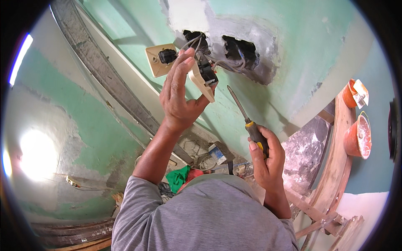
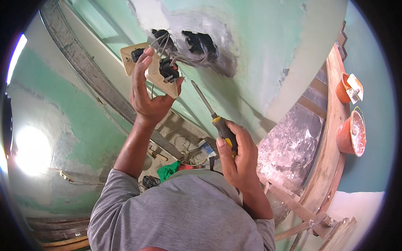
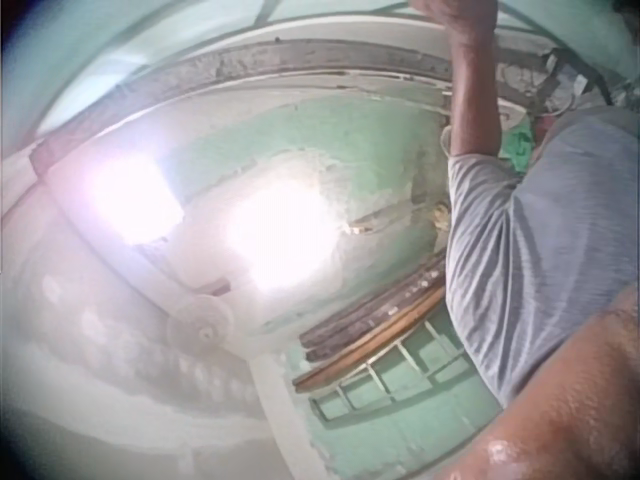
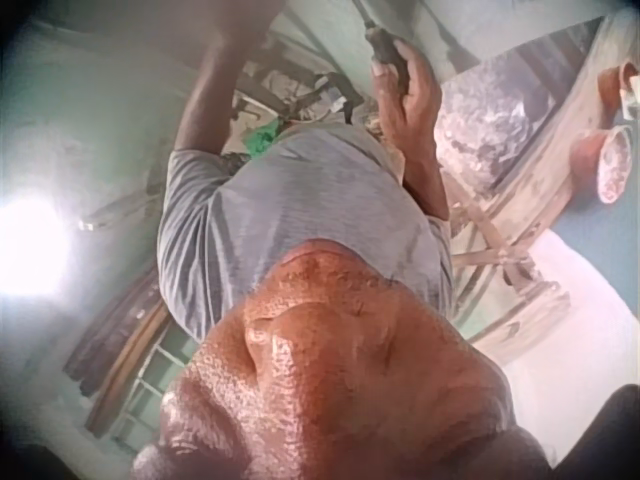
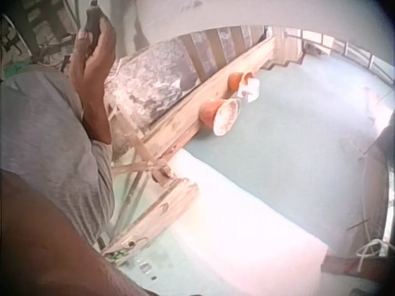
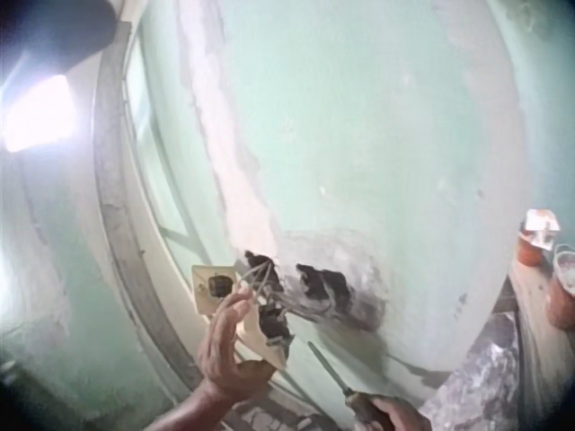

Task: The person uses a screwdriver to connect wires to a wall-mounted electrical switch and secures the switch plate. They repeatedly tighten terminal screws and adjust wire positions within the wall cavity.

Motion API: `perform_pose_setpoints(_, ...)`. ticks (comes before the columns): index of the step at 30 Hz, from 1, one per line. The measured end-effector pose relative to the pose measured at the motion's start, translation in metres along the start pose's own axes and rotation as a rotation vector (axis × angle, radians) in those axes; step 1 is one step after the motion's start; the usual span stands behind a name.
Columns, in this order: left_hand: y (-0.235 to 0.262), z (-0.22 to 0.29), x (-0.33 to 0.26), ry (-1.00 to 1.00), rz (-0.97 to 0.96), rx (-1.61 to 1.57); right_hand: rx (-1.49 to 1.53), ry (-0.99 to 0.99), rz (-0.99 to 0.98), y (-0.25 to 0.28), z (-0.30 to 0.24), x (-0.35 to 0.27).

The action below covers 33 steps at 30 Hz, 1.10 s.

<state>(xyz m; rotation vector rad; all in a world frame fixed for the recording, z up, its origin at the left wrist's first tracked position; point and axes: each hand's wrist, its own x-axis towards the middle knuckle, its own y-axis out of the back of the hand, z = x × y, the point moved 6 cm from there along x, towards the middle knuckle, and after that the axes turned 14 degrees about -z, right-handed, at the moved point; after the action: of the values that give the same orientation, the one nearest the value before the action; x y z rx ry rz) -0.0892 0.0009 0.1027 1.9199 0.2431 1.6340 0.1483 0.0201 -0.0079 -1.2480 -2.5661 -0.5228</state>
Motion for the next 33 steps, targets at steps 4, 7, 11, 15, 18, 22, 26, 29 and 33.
perform_pose_setpoints(4,0.006,0.002,0.005,0.088,-0.059,-0.048,-0.033,0.022,-0.018,-0.001,-0.007,0.002)
perform_pose_setpoints(7,0.011,-0.011,0.001,0.189,-0.143,-0.144,-0.039,0.003,-0.022,-0.010,-0.011,0.005)
perform_pose_setpoints(11,0.013,-0.015,0.005,0.319,-0.217,-0.357,0.040,0.077,-0.019,-0.011,-0.007,0.002)
perform_pose_setpoints(15,0.016,-0.019,0.009,0.364,-0.271,-0.497,0.332,0.082,0.052,-0.015,-0.006,-0.002)
perform_pose_setpoints(18,0.016,-0.022,0.009,0.363,-0.281,-0.551,0.430,0.051,-0.037,-0.024,0.003,0.008)
perform_pose_setpoints(22,0.017,-0.013,0.013,0.309,-0.286,-0.400,0.574,0.309,0.129,-0.035,-0.009,0.022)
perform_pose_setpoints(26,0.020,-0.005,0.008,0.218,-0.238,-0.147,0.547,0.156,-0.068,-0.039,0.006,0.031)
perform_pose_setpoints(29,0.018,-0.001,0.007,0.232,-0.226,-0.143,0.411,0.163,-0.114,-0.036,0.001,0.035)
perform_pose_setpoints(33,0.020,0.001,0.013,0.267,-0.270,-0.124,0.557,0.248,0.048,-0.032,-0.014,0.046)
